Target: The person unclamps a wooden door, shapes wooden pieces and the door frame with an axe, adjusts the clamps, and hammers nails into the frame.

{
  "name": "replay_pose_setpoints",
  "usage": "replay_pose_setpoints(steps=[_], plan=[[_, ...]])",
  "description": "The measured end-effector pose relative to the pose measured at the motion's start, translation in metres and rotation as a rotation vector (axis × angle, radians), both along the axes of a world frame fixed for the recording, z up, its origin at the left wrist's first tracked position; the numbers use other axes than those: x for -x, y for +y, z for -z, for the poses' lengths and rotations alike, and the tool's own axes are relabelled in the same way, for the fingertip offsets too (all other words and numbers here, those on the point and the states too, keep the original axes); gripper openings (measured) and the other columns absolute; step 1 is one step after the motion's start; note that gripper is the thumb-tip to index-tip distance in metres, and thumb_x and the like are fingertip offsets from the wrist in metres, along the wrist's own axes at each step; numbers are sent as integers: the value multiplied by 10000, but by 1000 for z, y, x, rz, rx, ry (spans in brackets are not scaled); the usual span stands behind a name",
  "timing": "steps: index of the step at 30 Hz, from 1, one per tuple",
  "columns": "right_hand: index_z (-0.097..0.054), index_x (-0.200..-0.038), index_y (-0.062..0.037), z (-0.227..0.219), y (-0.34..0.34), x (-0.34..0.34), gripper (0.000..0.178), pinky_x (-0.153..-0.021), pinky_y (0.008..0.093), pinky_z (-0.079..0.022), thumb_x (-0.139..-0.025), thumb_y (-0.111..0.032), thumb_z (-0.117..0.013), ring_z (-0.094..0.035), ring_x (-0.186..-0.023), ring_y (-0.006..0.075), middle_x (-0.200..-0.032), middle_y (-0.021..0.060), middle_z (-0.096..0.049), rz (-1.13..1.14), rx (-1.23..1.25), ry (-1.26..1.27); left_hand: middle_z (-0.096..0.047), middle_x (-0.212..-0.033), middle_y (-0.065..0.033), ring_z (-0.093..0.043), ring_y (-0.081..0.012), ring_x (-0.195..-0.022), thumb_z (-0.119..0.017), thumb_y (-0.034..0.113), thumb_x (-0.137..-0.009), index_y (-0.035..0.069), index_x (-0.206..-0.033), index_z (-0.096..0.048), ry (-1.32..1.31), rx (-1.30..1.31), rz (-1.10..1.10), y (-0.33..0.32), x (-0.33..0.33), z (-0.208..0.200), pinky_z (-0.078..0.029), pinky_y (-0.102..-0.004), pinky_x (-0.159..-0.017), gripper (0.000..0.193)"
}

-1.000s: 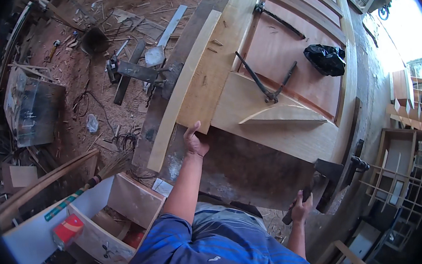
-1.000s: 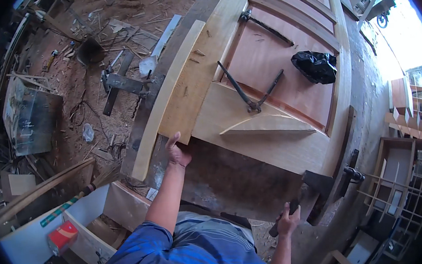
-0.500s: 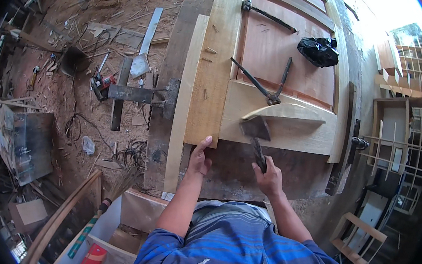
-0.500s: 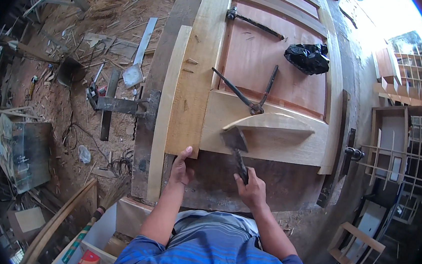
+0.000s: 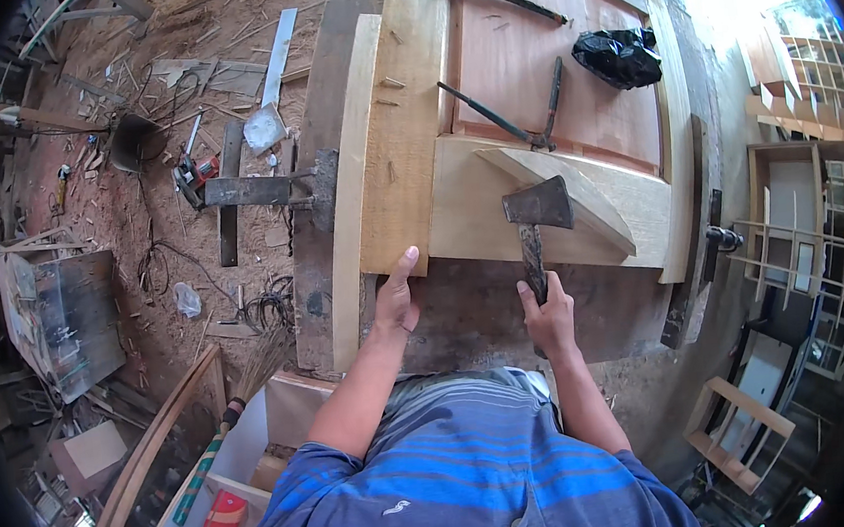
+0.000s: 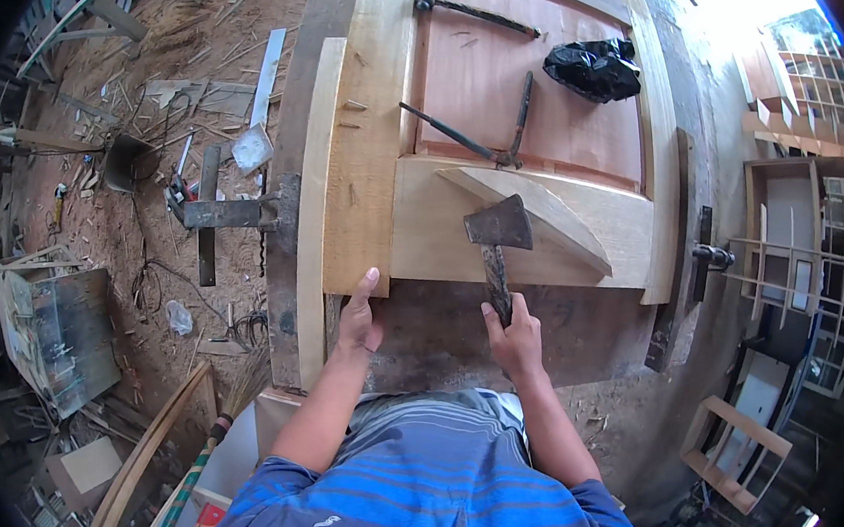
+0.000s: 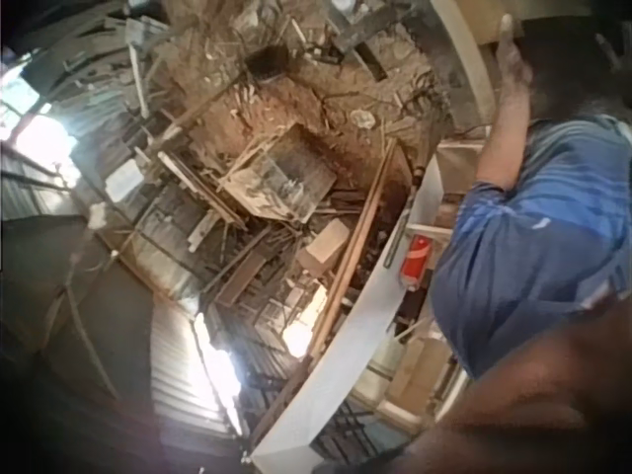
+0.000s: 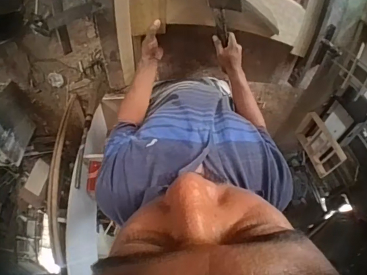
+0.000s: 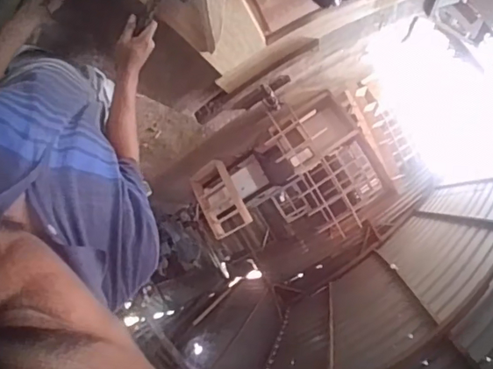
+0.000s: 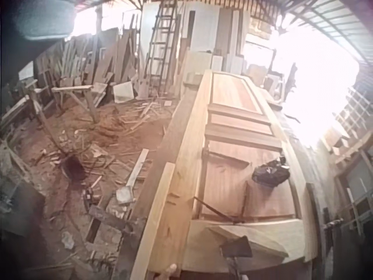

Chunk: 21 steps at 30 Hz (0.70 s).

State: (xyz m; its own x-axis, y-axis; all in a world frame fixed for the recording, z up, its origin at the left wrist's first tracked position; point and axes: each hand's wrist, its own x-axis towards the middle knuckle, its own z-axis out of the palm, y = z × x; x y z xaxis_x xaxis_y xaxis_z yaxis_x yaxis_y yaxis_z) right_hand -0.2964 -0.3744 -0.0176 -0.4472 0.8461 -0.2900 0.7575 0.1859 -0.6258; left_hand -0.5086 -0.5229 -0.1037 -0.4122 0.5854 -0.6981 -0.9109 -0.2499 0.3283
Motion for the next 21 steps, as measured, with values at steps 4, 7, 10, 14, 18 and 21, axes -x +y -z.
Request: replay_pose_setpoints(steps=[4,7,10,14,18,21], plan=[[-617,-1145,-13,-1,-1,0,391,-714,535,-546,-1047,-374,-732,-734,-846,513,-830,270,-728,32,70,53,-635,-1451,-78,-593,-239,-1341,-880,338,-942,60,-1511,-559,76,140,76,0,-3,-7,-470,-425,-1175,710],[-607,-1175,-16,-4,-2,-1,404,-728,565,-551,-1049,-382,-725,-725,-871,534,-853,295,-728,35,41,97,-647,-1384,-117,-656,-230,-1186,-851,425,-966,30,-1449,-600,219,273,152,-5,-8,-12,-549,-424,-1041,672],[-569,-1123,-41,4,0,-10,414,-734,621,-530,-1037,-416,-722,-700,-886,563,-866,321,-718,30,95,60,-729,-826,-73,-714,-196,-746,-799,432,-1012,24,-1022,-736,146,393,558,-27,-2,-26,-611,-357,-758,413],[-577,-1129,-54,2,0,-38,420,-744,625,-522,-1034,-439,-715,-698,-876,555,-864,308,-719,54,102,83,-733,-815,-63,-700,-146,-741,-799,296,-1020,14,-960,-724,673,353,973,-5,-17,-85,-575,-299,-710,298],[-598,-1169,-50,5,-12,-84,395,-757,598,-533,-1032,-402,-712,-706,-884,540,-866,294,-728,136,126,183,-783,-978,-95,-744,-213,-904,-781,148,-984,14,-1058,-729,1465,228,711,83,-35,-118,-590,-354,-853,162],[-627,-1193,-40,7,-19,-113,388,-746,553,-550,-1032,-382,-713,-733,-849,494,-845,269,-733,250,164,282,-659,-1417,-192,-605,-345,-1349,-764,131,-936,49,-1394,-630,2130,107,654,167,-31,-111,-443,-493,-1182,484]])
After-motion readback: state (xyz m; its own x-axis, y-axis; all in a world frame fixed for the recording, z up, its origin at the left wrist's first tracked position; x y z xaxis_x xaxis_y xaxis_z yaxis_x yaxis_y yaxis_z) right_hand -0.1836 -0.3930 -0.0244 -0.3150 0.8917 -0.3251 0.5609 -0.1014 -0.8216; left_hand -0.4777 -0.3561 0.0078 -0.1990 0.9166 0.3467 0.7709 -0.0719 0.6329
